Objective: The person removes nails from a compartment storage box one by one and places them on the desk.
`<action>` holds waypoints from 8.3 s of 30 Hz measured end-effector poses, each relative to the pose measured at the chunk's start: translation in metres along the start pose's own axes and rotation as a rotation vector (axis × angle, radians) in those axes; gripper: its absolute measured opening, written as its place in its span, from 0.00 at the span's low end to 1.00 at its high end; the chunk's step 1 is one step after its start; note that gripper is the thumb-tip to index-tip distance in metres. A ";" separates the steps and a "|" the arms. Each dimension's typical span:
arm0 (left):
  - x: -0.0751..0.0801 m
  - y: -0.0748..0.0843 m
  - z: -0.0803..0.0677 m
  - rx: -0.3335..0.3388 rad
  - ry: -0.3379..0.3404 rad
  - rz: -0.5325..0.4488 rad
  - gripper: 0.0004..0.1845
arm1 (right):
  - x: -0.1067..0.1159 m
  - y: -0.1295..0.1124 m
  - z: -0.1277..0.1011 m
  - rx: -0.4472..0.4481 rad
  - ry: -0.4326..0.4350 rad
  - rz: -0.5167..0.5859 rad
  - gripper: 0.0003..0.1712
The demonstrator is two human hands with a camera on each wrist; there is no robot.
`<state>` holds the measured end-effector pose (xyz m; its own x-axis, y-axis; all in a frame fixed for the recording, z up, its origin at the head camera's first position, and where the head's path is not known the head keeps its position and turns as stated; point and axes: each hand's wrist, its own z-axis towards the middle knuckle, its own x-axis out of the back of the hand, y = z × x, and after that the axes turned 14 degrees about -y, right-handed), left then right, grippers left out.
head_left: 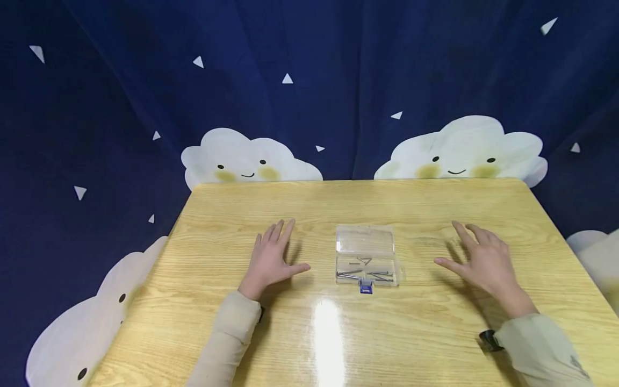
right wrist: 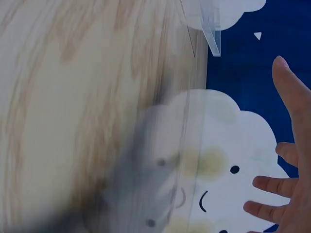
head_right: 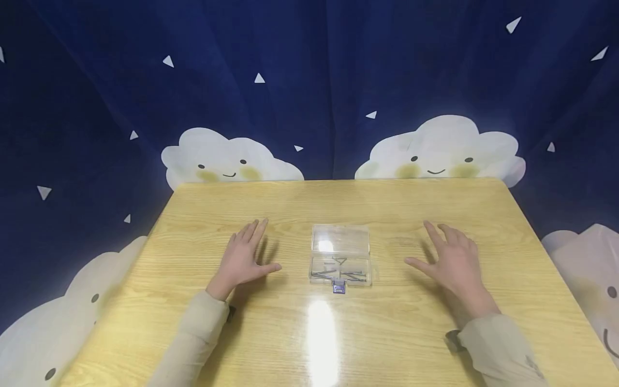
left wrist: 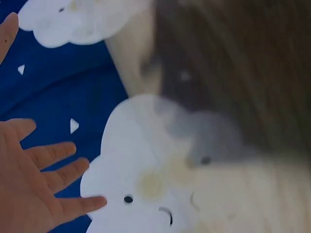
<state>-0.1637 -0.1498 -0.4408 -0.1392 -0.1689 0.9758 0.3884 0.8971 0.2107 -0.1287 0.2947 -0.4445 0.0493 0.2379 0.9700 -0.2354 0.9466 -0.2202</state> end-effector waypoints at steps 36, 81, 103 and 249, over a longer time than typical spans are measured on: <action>-0.034 0.038 0.042 -0.354 -0.364 -0.202 0.47 | -0.044 -0.045 0.037 0.350 -0.039 0.210 0.26; -0.033 0.044 0.050 -0.338 -0.402 -0.227 0.42 | -0.033 -0.077 0.092 0.741 -0.785 0.262 0.24; -0.032 0.045 0.051 -0.331 -0.422 -0.261 0.41 | -0.047 -0.067 0.091 0.981 -0.455 0.137 0.20; -0.032 0.062 0.053 -0.221 -0.394 -0.256 0.40 | -0.039 -0.012 0.022 0.364 -0.289 0.750 0.05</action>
<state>-0.1834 -0.0669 -0.4623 -0.5710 -0.1667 0.8038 0.4739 0.7326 0.4886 -0.1492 0.2688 -0.4776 -0.4785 0.6578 0.5817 -0.4037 0.4235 -0.8110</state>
